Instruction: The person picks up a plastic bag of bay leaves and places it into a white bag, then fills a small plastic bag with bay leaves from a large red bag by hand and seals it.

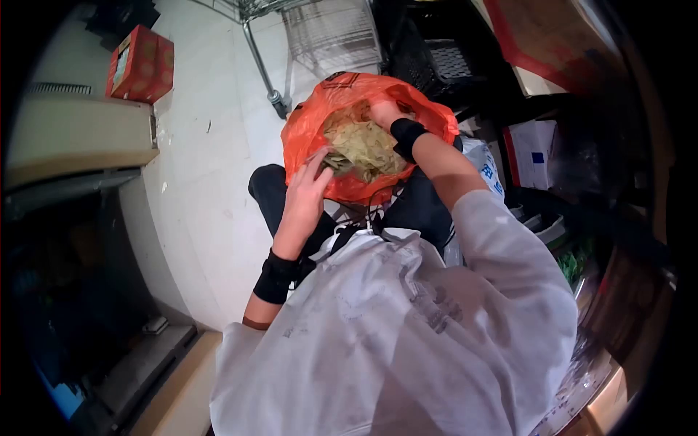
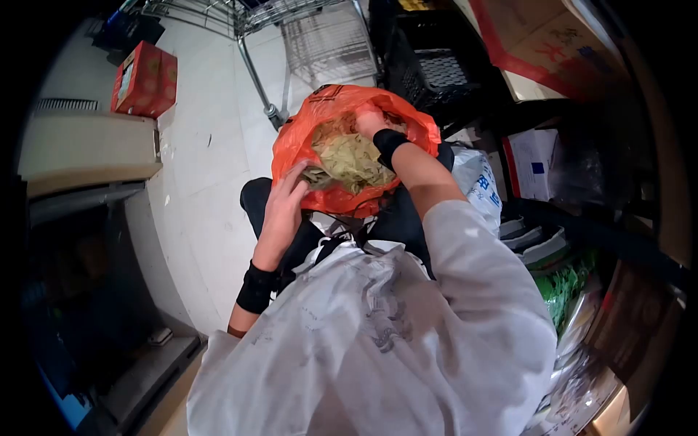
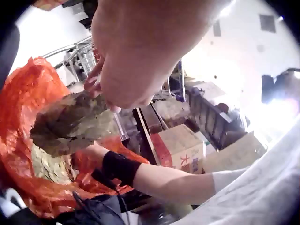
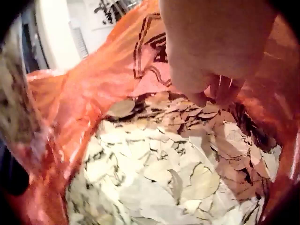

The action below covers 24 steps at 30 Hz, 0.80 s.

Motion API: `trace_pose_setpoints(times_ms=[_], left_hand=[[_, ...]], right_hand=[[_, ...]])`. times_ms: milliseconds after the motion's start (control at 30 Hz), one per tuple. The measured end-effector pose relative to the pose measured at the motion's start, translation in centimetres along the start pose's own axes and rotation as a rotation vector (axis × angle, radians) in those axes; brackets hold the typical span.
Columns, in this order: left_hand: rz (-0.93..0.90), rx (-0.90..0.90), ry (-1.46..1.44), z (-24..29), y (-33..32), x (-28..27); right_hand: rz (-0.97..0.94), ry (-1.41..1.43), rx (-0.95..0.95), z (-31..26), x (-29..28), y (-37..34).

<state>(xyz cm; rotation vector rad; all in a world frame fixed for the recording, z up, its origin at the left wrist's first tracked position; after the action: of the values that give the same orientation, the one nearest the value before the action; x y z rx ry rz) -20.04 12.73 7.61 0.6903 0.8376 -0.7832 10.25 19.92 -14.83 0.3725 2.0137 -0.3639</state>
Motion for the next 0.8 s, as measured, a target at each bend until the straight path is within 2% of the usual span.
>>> trace_pose_setpoints(times_ms=[33,67,133,167,200,233,300,367,433,467,533,567,633,667,700,767,800], left_hand=[[-0.005,-0.021,0.005,-0.3,-0.6,0.4],[-0.010,-0.020,0.014,-0.7,-0.9,1.0],[-0.016,0.006,0.014,-0.9,-0.5,1.6],[-0.065,-0.021,0.013,-0.7,-0.6,1.7],[-0.080,-0.020,0.015,-0.4,-0.5,1.7],[-0.097,-0.022,0.020,-0.4,-0.6,1.7],[-0.078,-0.026,0.012,-0.5,-0.8,1.7],[-0.052,-0.017,-0.002,-0.5,-1.0,1.7],[-0.062,-0.030,-0.001,-0.6,-1.1,1.9],[-0.064,-0.032,-0.005,-0.5,-1.2,2.0],[-0.034,-0.013,-0.014,-0.5,-1.1,1.9],[-0.038,-0.015,-0.010,-0.6,-1.0,1.8],[-0.010,-0.009,-0.040,-0.7,-0.9,1.6],[-0.002,-0.007,-0.037,-0.8,-1.0,1.8],[0.003,-0.006,-0.026,-0.8,-0.9,1.7],[0.011,0.002,-0.024,-1.1,-1.0,1.9],[-0.002,0.004,-0.019,-1.3,-1.0,2.0]], right_hand=[[0.012,-0.184,-0.138,-1.0,1.0,-0.6],[-0.053,0.026,-0.028,0.1,2.5,0.3],[0.011,0.033,-0.007,0.5,3.9,1.8],[0.065,0.033,0.017,-0.3,2.8,1.7],[-0.067,-0.207,-0.061,-0.9,2.7,1.2],[-0.076,-0.202,-0.068,-2.0,0.7,1.1],[-0.234,0.084,-0.022,-3.3,-0.8,0.5],[-0.202,0.154,-0.055,-2.3,1.4,0.7],[0.057,0.306,-0.083,-1.9,0.4,0.3],[0.054,0.304,-0.080,-1.7,0.2,0.1],[-0.080,0.479,-0.009,-0.6,0.5,0.2],[-0.082,0.471,-0.005,0.5,1.3,0.6],[0.000,-0.037,-0.315,1.4,3.4,1.0],[-0.044,-0.458,-0.455,-1.4,0.9,-1.2],[-0.049,-0.467,-0.452,-2.1,-0.3,-2.5],[-0.115,-0.204,-0.256,-1.0,-1.3,-3.7],[-0.071,-0.087,-0.212,-0.7,-1.8,-4.3]])
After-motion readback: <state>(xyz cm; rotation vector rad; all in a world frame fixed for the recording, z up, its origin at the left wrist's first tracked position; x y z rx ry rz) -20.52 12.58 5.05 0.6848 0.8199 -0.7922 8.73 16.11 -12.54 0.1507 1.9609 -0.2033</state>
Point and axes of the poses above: each hand's wrist, its own y-axis towards the middle knuckle, its own x-axis out of the palm, z = x × y, the point moved 7 cm from there along y, towards the middle knuckle, and after that the axes turned 2 degrees about z, right-handed, at the moved point
